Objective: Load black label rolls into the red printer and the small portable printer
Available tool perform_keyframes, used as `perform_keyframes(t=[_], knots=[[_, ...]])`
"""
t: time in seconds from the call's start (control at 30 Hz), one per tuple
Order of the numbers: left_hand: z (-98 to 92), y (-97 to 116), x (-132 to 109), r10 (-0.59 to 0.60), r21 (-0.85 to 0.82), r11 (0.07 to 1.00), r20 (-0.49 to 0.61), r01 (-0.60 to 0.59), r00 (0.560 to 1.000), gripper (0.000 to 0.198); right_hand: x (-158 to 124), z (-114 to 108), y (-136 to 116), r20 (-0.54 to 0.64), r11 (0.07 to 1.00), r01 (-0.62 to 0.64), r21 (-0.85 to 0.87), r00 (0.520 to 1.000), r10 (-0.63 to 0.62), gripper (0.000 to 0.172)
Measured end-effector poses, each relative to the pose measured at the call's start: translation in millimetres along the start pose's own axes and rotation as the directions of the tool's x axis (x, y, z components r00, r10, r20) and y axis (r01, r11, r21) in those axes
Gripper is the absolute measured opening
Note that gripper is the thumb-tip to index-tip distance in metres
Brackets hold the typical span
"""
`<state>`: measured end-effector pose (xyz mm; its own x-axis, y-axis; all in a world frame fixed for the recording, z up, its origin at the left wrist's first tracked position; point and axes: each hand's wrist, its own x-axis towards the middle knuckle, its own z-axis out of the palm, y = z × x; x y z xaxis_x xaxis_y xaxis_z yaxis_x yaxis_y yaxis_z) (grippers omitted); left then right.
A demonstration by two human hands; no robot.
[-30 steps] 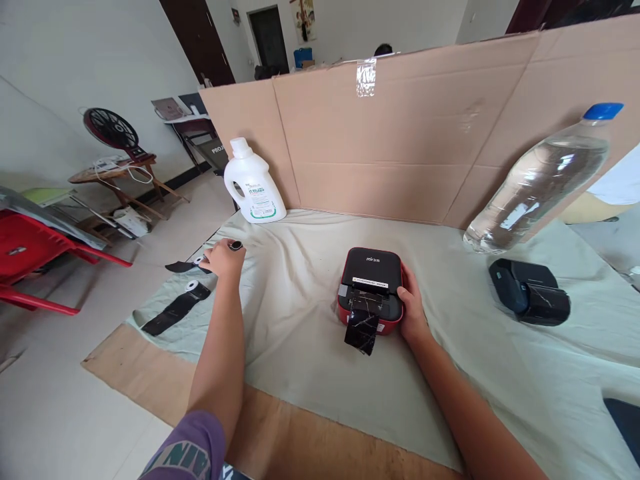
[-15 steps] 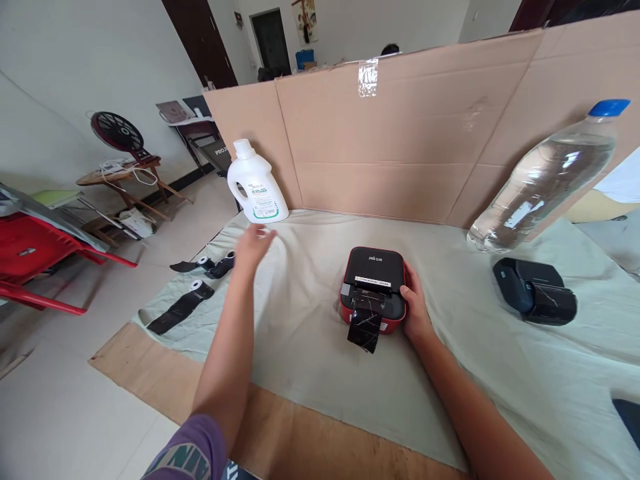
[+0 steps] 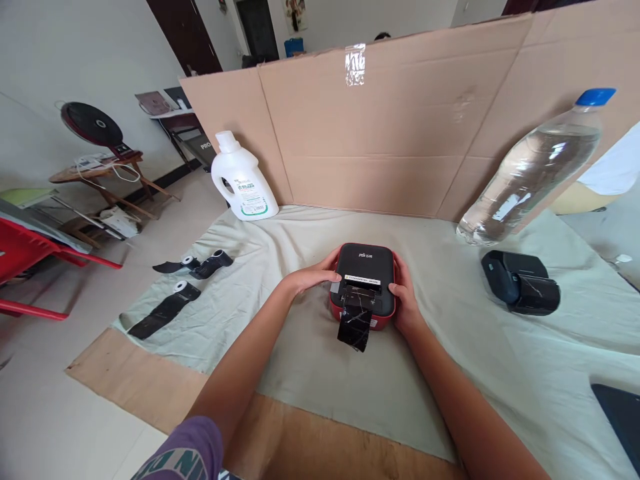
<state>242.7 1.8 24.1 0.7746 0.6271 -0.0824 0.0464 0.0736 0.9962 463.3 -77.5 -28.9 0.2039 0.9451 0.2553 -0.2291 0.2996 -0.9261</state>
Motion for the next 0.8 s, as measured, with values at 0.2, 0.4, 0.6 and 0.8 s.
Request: perform_keyframes(t=[0.2,0.4,0.6,0.8], knots=[[-1.7,6.9,1.3,-0.019,0.004,1.0,-0.006,0.019,1.0,0.095,4.7,-1.7,4.5,0.005,0.999,-0.023,-0.029,1.0,0.023,0.067],[36.7,-6.6,-17.4,0.031,-0.041,0.998,-0.266,-0.044,0.963,0.08,-24.2,-20.7,9.2,-0.033,0.979,-0.047,-0.201,0.999,0.041,0.061],[65.9,-34.9,-34.4,0.029,-0.072,0.995,-0.488,-0.074,0.872,0.073,-51.7,-5.4,0.8,0.086,0.798,0.077,-0.597,0.996,-0.031,0.106],[-34.1,-3.0,-53.4,0.086,-0.149,0.961,-0.641,-0.233,0.763,0.075,22.3,107.7,8.4,0.298,0.816,0.251,-0.52,0.949,-0.102,0.097]])
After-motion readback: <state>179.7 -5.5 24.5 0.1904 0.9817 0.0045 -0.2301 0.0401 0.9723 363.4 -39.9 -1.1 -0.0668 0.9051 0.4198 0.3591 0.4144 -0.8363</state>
